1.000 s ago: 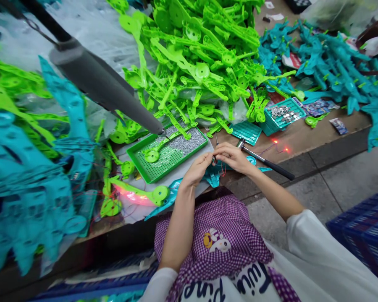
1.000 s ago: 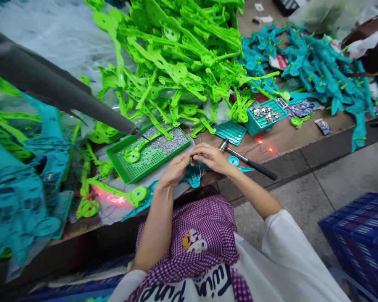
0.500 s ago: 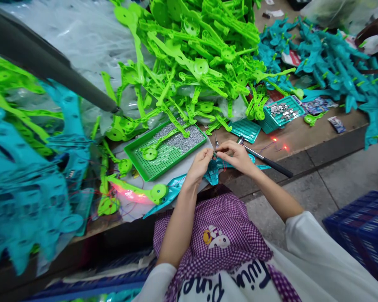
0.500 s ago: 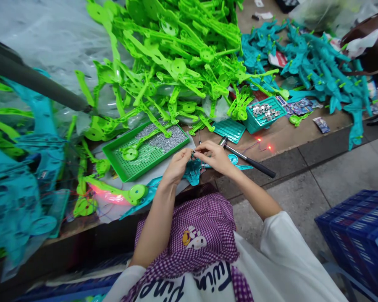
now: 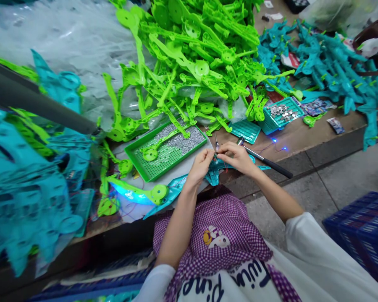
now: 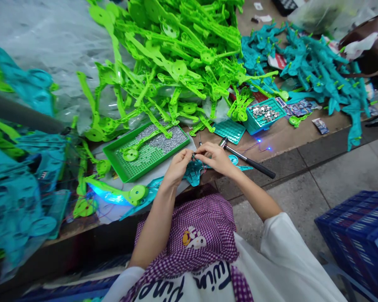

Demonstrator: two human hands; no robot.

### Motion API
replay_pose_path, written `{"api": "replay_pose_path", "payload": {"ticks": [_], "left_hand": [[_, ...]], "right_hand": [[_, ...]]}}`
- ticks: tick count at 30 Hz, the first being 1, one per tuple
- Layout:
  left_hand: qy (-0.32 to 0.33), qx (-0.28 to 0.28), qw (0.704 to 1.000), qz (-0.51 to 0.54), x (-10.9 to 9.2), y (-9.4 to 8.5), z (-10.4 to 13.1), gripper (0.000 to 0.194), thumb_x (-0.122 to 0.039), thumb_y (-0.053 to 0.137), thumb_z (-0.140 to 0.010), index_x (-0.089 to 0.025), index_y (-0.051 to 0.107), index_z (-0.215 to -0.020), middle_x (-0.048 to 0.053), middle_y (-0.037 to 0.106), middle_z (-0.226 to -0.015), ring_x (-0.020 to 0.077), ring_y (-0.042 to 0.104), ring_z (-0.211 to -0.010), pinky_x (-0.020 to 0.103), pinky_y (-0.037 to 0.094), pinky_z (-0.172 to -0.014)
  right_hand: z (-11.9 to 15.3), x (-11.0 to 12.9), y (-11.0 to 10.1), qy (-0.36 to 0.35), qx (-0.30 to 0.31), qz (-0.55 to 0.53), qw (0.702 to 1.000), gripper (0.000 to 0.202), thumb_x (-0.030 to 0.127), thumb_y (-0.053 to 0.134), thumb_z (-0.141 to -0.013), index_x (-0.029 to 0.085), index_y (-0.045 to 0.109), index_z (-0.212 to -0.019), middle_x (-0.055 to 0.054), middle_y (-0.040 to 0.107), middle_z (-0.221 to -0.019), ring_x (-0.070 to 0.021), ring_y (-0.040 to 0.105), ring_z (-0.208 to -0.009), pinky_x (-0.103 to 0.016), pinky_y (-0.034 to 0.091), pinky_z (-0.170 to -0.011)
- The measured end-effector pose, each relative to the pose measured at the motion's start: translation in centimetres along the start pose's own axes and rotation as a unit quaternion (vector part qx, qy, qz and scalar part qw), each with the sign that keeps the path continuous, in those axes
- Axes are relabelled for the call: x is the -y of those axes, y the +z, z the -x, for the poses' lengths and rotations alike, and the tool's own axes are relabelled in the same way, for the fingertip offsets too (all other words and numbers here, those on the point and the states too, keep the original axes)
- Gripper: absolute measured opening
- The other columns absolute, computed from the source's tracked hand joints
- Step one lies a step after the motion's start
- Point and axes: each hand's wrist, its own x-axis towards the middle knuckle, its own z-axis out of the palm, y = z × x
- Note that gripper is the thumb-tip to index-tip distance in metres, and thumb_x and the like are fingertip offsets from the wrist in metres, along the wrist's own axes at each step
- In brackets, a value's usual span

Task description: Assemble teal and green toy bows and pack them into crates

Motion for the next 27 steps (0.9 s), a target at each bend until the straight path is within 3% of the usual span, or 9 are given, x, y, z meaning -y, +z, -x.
{"api": "replay_pose_path", "payload": {"ticks": [6, 12, 18, 27], "left_hand": [[0.002, -0.028, 1.000, 0.004, -0.3, -0.3, 0.3, 0.038, -0.055, 0.073, -0.074, -0.018, 0.066, -0.069, 0.000, 0.062, -0.068, 0.0139, 0.055, -0.068, 0.026, 0.044, -0.066], [-0.008, -0.014, 1.000, 0.011, -0.8, -0.8, 0.6, 0.040, -0.058, 0.074, -0.070, -0.018, 0.073, -0.072, 0.004, 0.072, -0.075, 0.0174, 0.063, -0.077, 0.030, 0.050, -0.077], [-0.026, -0.027, 0.999, 0.005, -0.7, -0.7, 0.5, 0.037, -0.051, 0.084, -0.059, -0.018, 0.075, -0.073, 0.003, 0.073, -0.075, 0.0161, 0.063, -0.074, 0.031, 0.050, -0.079], [0.001, -0.040, 0.999, -0.011, -0.4, -0.6, 0.4, 0.033, -0.049, 0.082, -0.062, -0.018, 0.073, -0.069, 0.003, 0.071, -0.072, 0.0152, 0.060, -0.070, 0.030, 0.049, -0.076]], "right_hand": [[-0.1, -0.1, -0.3, 0.008, 0.003, -0.023, 1.000, 0.032, 0.052, 0.058, -0.092, 0.021, 0.068, -0.092, -0.004, 0.070, -0.091, -0.0171, 0.064, -0.088, -0.034, 0.050, -0.081], [-0.3, -0.4, -0.7, 0.033, 0.028, -0.052, 0.998, 0.036, 0.055, 0.059, -0.091, 0.020, 0.068, -0.093, -0.004, 0.068, -0.091, -0.0162, 0.063, -0.086, -0.032, 0.050, -0.078], [-0.5, -0.4, -1.0, 0.025, 0.054, -0.071, 0.996, 0.035, 0.054, 0.060, -0.090, 0.019, 0.066, -0.092, -0.003, 0.065, -0.090, -0.0143, 0.061, -0.083, -0.029, 0.050, -0.076], [-0.7, -0.3, -1.1, 0.020, 0.065, -0.049, 0.996, 0.036, 0.055, 0.058, -0.091, 0.020, 0.066, -0.093, -0.004, 0.066, -0.092, -0.0157, 0.062, -0.085, -0.031, 0.051, -0.078]]}}
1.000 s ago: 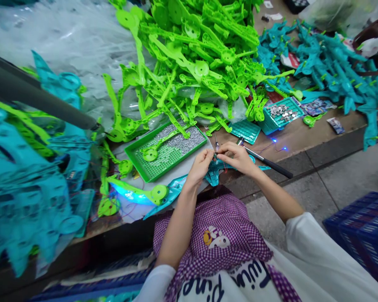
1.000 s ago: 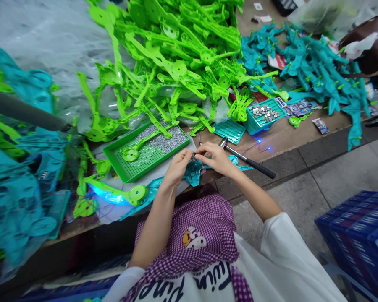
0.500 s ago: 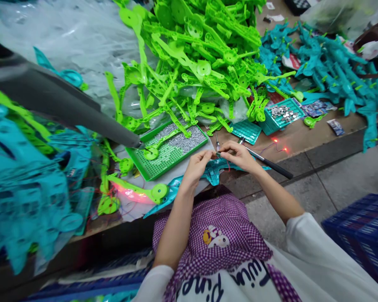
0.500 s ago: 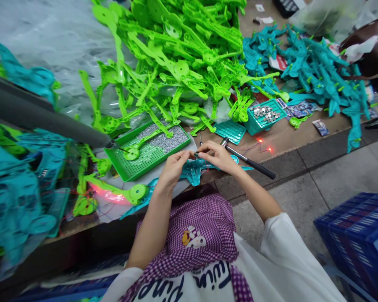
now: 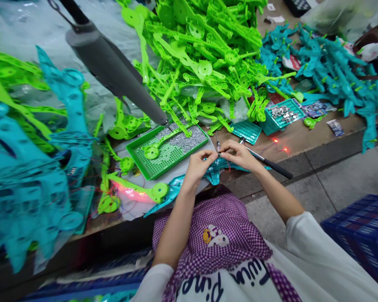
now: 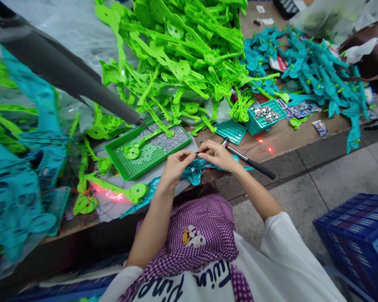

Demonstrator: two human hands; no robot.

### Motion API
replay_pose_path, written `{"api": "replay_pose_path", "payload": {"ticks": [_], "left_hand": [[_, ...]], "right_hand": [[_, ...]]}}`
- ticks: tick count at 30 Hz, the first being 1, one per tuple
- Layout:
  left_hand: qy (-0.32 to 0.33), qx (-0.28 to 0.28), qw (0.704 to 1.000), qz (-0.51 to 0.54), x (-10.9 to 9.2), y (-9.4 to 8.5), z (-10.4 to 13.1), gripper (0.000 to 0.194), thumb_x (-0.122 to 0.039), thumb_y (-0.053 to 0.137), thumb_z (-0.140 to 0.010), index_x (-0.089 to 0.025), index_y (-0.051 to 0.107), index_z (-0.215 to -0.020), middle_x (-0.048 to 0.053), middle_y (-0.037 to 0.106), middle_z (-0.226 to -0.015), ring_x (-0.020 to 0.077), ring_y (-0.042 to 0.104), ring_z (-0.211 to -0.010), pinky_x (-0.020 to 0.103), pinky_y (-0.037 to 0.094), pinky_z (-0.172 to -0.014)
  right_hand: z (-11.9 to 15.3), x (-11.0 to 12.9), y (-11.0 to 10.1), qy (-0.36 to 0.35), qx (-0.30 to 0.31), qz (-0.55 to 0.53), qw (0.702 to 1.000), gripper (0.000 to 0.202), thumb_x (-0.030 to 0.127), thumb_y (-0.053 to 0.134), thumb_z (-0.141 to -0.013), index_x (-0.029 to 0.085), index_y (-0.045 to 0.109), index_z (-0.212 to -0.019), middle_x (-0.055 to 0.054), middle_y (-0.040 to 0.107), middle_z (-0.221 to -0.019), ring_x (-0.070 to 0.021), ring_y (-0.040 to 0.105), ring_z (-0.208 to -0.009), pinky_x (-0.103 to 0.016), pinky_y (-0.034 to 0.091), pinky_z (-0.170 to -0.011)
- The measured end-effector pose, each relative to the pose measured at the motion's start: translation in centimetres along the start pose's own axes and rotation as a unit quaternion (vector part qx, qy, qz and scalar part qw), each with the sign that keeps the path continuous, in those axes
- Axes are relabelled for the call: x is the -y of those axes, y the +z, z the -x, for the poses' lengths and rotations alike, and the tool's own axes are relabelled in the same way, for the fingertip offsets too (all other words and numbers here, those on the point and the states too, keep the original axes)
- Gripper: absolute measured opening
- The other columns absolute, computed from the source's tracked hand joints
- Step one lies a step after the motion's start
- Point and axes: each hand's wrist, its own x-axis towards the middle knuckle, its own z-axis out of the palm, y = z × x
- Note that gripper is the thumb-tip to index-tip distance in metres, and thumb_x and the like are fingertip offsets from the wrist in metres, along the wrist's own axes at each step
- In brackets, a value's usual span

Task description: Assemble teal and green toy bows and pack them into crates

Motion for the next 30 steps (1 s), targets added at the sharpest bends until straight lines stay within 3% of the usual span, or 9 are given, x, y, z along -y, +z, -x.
{"api": "replay_pose_path", "payload": {"ticks": [8, 30], "left_hand": [[0.045, -0.001, 0.998, -0.040, -0.18, 0.06, 0.11, 0.028, -0.045, 0.076, -0.068, -0.018, 0.072, -0.070, 0.002, 0.071, -0.072, 0.0160, 0.060, -0.071, 0.029, 0.048, -0.074], [0.055, -0.004, 0.998, -0.044, -0.12, 0.29, 0.16, 0.031, -0.048, 0.077, -0.068, -0.019, 0.070, -0.069, 0.002, 0.070, -0.072, 0.0171, 0.061, -0.073, 0.030, 0.048, -0.075]], "right_hand": [[-0.14, 0.49, -0.34, -0.026, 0.010, 0.018, 0.999, 0.033, 0.052, 0.058, -0.093, 0.020, 0.066, -0.092, -0.004, 0.066, -0.089, -0.0158, 0.061, -0.084, -0.031, 0.051, -0.079], [-0.28, 0.72, -0.68, -0.036, 0.029, 0.042, 0.998, 0.032, 0.051, 0.055, -0.094, 0.021, 0.065, -0.092, -0.004, 0.067, -0.088, -0.0175, 0.062, -0.087, -0.033, 0.050, -0.081]]}}
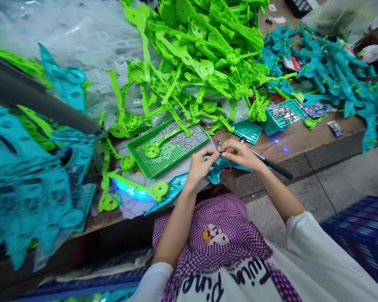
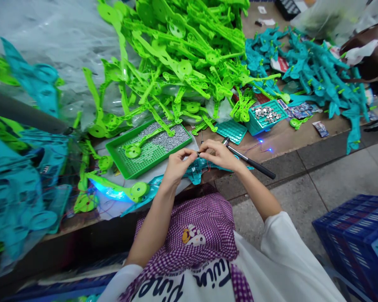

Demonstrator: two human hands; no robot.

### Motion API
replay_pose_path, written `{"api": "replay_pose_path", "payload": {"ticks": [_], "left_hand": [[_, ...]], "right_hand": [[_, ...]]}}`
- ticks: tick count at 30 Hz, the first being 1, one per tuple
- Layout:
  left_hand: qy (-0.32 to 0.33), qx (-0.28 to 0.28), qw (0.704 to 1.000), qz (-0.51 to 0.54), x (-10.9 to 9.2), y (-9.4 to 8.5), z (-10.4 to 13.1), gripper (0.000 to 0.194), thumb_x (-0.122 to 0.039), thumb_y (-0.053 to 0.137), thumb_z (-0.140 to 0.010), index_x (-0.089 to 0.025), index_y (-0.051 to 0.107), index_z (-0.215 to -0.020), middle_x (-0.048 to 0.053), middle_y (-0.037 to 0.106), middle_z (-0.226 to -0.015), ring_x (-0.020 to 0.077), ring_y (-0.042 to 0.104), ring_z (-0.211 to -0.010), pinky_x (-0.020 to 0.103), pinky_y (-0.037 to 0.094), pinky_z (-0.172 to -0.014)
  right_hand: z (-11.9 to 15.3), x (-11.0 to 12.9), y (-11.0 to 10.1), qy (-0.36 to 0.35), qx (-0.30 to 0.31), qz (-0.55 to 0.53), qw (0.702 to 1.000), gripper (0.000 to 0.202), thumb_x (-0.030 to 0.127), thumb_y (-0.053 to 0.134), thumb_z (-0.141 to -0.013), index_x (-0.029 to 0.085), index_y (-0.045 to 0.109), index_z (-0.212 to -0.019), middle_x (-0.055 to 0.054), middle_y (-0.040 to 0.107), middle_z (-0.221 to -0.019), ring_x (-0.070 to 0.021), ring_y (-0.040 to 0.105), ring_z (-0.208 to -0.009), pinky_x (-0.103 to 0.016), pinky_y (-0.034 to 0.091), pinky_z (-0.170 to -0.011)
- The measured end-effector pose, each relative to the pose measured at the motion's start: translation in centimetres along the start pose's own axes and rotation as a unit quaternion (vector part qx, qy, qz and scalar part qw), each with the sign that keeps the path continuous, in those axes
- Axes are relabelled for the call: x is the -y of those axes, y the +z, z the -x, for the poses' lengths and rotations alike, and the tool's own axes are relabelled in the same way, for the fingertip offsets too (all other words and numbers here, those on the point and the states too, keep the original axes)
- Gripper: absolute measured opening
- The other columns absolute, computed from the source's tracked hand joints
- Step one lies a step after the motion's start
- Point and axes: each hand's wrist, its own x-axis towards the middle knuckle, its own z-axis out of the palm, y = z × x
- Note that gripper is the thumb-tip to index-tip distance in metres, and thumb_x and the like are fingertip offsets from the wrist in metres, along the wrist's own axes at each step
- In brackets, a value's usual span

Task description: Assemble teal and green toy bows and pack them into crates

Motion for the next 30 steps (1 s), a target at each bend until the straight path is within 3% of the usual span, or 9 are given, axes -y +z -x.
{"api": "replay_pose_path", "payload": {"ticks": [30], "left_hand": [[-0.008, -0.006, 1.000, 0.003, 0.27, 0.15, 0.21, 0.024, -0.041, 0.076, -0.072, -0.018, 0.070, -0.070, 0.002, 0.070, -0.072, 0.0164, 0.061, -0.073, 0.030, 0.049, -0.076]], "right_hand": [[0.34, -0.16, 0.22, 0.009, -0.009, -0.007, 1.000, 0.031, 0.051, 0.056, -0.094, 0.021, 0.064, -0.091, -0.004, 0.067, -0.090, -0.0171, 0.062, -0.086, -0.032, 0.049, -0.080]]}}
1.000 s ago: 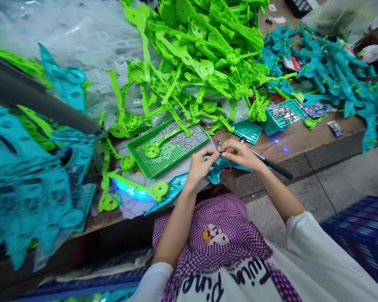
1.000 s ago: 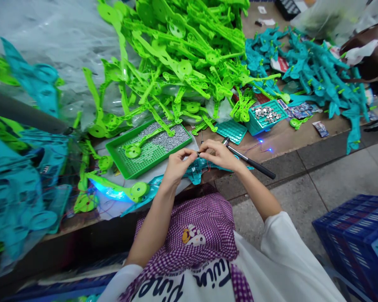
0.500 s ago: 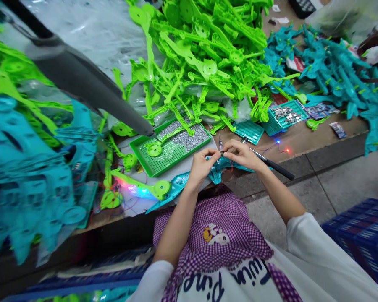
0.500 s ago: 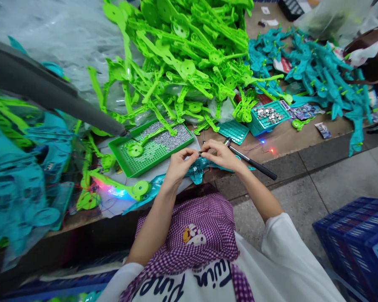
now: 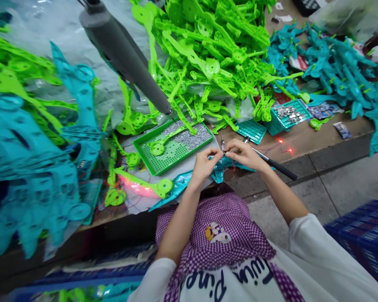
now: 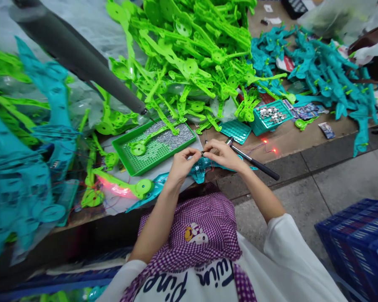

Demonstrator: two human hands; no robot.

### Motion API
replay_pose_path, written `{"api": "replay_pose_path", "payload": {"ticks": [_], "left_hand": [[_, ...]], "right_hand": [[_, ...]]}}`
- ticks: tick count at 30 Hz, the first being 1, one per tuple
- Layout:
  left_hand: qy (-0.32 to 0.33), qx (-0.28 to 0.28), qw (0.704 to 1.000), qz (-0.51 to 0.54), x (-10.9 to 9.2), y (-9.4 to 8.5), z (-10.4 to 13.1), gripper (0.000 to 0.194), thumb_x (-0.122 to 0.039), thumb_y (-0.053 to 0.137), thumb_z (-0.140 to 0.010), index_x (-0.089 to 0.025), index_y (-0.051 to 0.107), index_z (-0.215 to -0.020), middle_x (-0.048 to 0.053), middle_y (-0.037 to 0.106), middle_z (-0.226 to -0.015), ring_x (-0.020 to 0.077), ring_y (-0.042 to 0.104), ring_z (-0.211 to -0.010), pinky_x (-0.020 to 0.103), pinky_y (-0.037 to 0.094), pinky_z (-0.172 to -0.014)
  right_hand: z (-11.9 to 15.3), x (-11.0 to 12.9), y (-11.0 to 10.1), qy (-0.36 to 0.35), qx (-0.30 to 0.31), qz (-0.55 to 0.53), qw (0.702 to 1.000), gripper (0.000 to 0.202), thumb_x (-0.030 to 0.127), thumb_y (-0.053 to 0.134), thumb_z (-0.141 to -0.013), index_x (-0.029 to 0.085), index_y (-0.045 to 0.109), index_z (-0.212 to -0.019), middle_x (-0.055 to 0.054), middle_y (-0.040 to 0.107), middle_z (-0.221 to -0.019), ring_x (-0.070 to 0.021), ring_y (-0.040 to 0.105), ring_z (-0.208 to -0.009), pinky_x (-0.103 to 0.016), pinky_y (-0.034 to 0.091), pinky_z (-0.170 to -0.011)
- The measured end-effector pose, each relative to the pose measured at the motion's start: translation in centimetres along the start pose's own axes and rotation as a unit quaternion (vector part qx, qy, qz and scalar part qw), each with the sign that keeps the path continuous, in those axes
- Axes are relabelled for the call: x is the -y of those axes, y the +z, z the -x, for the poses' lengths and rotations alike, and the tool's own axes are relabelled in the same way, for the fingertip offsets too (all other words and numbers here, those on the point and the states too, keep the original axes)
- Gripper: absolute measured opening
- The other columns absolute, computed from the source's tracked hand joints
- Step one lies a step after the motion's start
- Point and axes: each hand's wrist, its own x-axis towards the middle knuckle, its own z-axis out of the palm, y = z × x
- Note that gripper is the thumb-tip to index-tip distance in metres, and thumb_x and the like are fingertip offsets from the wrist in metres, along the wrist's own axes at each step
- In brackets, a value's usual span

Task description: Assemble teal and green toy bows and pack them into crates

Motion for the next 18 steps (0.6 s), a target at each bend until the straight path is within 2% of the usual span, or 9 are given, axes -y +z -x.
{"api": "replay_pose_path", "payload": {"ticks": [7, 10, 14, 16, 18], "left_hand": [[0.007, 0.020, 1.000, 0.023, 0.6, 0.2, -0.1, 0.021, -0.037, 0.074, -0.074, -0.017, 0.069, -0.072, 0.002, 0.071, -0.074, 0.0162, 0.064, -0.074, 0.030, 0.050, -0.078], [0.011, 0.013, 1.000, 0.024, 0.7, 0.1, 0.0, 0.019, -0.036, 0.073, -0.075, -0.017, 0.070, -0.074, 0.003, 0.072, -0.076, 0.0161, 0.064, -0.076, 0.029, 0.050, -0.078], [0.018, -0.021, 0.999, 0.027, 0.7, 0.1, 0.1, 0.020, -0.038, 0.072, -0.076, -0.018, 0.072, -0.077, 0.003, 0.073, -0.078, 0.0167, 0.064, -0.078, 0.030, 0.051, -0.079], [0.011, -0.043, 0.999, 0.030, 0.8, 0.2, 0.1, 0.021, -0.039, 0.073, -0.075, -0.017, 0.072, -0.077, 0.003, 0.073, -0.079, 0.0168, 0.064, -0.078, 0.030, 0.050, -0.079], [-0.001, -0.061, 0.998, 0.035, 0.9, 0.4, 0.1, 0.023, -0.040, 0.073, -0.074, -0.017, 0.072, -0.077, 0.003, 0.073, -0.079, 0.0167, 0.064, -0.078, 0.030, 0.050, -0.079]], "right_hand": [[0.0, 0.0, 0.0, 0.005, -0.008, 0.036, 0.999, 0.028, 0.049, 0.059, -0.092, 0.022, 0.064, -0.085, -0.003, 0.068, -0.084, -0.0186, 0.063, -0.082, -0.035, 0.047, -0.080], [0.3, 0.3, -0.1, 0.018, -0.028, 0.045, 0.998, 0.027, 0.050, 0.061, -0.091, 0.023, 0.066, -0.088, -0.003, 0.071, -0.088, -0.0201, 0.065, -0.086, -0.037, 0.047, -0.083], [2.1, 1.7, -0.5, 0.071, -0.126, 0.023, 0.989, 0.025, 0.047, 0.060, -0.092, 0.024, 0.069, -0.097, -0.004, 0.073, -0.097, -0.0205, 0.066, -0.094, -0.037, 0.050, -0.085], [3.2, 2.7, -0.6, 0.104, -0.194, 0.017, 0.975, 0.022, 0.043, 0.058, -0.093, 0.024, 0.069, -0.096, -0.004, 0.072, -0.096, -0.0195, 0.066, -0.092, -0.036, 0.051, -0.084], [3.8, 3.5, -0.5, 0.123, -0.235, 0.024, 0.964, 0.019, 0.039, 0.056, -0.095, 0.024, 0.069, -0.096, -0.003, 0.072, -0.094, -0.0192, 0.066, -0.091, -0.036, 0.051, -0.083]]}}
